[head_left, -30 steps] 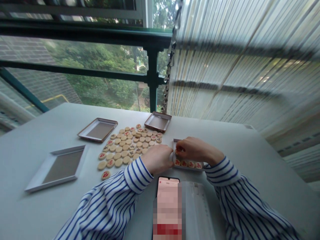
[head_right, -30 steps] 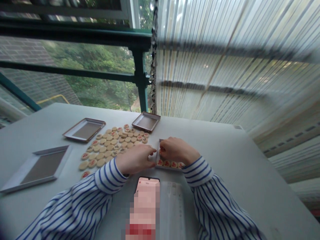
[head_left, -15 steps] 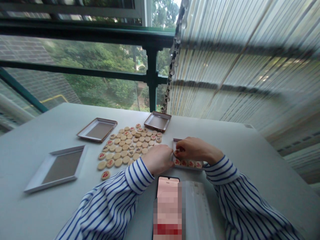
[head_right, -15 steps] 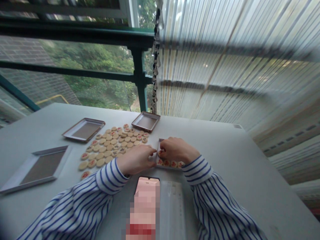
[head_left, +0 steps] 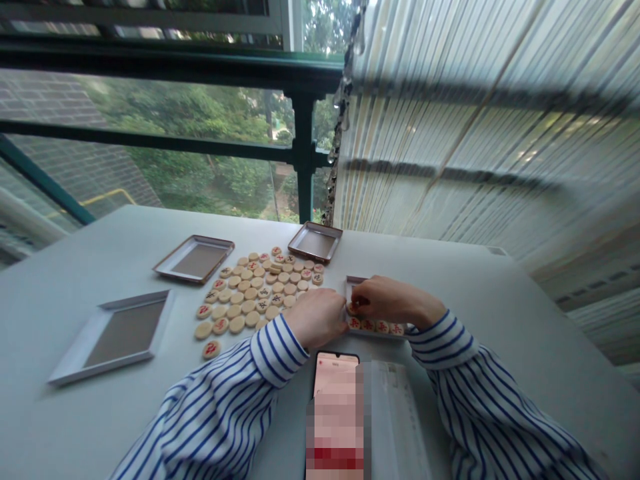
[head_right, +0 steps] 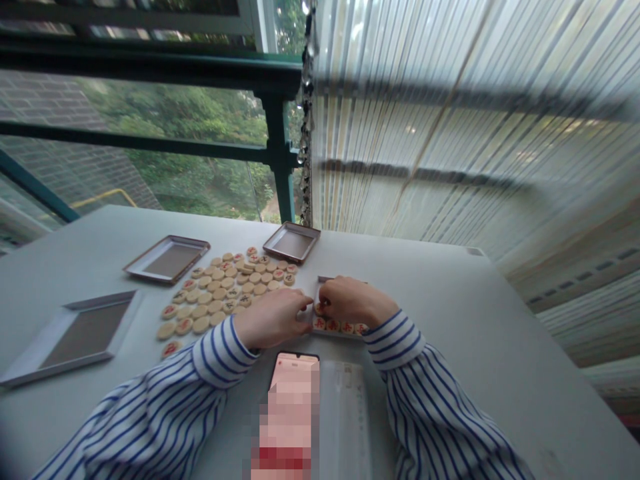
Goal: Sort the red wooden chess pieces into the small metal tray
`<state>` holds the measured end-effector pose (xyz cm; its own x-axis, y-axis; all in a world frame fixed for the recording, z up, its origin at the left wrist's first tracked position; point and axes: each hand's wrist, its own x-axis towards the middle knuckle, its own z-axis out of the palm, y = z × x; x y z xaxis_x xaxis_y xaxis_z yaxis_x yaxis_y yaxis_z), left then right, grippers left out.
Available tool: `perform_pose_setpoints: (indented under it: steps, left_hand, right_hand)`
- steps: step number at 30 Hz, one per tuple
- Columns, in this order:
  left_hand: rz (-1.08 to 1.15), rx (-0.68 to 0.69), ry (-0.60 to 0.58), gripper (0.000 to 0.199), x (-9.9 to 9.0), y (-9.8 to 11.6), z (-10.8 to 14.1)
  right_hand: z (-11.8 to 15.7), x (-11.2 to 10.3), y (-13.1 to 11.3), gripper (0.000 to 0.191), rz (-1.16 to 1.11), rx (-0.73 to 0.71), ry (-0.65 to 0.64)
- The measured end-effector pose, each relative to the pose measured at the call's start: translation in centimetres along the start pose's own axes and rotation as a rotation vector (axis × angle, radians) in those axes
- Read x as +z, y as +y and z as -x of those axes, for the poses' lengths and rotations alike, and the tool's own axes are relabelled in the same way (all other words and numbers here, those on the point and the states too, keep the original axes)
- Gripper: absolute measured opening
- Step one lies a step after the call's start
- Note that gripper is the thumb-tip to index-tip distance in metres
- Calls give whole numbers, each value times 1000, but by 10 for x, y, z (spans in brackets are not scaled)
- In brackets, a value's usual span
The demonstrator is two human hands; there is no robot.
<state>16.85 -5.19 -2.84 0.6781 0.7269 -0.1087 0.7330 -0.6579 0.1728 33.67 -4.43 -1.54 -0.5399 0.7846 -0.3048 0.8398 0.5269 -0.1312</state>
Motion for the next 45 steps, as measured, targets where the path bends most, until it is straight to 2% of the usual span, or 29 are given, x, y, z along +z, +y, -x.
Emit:
perform_pose_setpoints:
  steps: [9, 39, 45]
  left_hand:
    - [-9, 13, 6, 26, 3, -1, 0]
    - [-4, 4, -21, 27, 0, 0, 1]
    - [-3, 6, -17, 28, 0, 0, 1]
  right_hand:
    - [-1, 1, 1, 25, 25, -9, -27]
    - [-2, 3, 4, 22, 12, -48, -4]
    - [-1, 0, 1, 23, 28, -16, -29]
